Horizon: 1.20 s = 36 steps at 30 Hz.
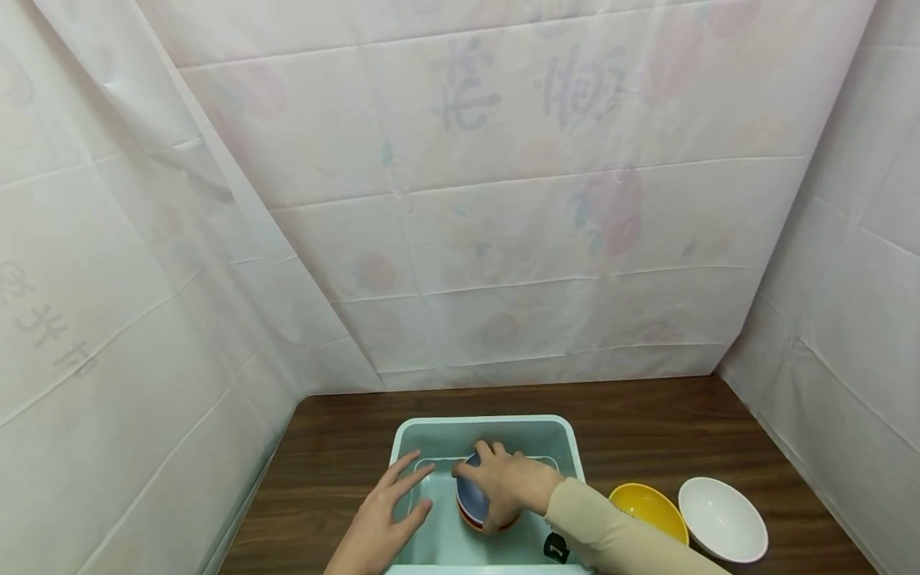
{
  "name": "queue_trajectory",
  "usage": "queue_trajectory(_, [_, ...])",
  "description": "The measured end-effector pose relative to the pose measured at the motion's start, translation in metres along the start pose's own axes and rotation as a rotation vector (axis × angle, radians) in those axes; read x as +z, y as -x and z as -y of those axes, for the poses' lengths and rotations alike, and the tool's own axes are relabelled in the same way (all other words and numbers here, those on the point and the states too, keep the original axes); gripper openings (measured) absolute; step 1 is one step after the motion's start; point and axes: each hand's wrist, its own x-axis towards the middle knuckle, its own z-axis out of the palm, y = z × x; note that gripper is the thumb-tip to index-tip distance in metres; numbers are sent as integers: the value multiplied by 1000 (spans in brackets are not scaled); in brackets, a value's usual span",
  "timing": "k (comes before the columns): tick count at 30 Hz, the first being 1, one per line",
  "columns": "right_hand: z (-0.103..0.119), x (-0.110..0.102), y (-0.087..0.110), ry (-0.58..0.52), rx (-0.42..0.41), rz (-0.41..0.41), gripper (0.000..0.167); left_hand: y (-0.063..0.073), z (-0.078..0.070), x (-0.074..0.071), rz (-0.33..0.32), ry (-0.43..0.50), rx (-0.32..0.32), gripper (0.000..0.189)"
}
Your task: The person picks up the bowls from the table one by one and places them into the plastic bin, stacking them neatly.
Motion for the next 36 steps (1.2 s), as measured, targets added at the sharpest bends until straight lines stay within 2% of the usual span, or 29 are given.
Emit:
queue_trajectory(20, [3, 4, -2, 10, 9, -2, 79, 1, 0, 2, -25, 29, -11, 62])
queue_trajectory(36, [3, 5, -2, 24, 42, -18, 89, 2, 0, 2, -44, 29, -3, 63])
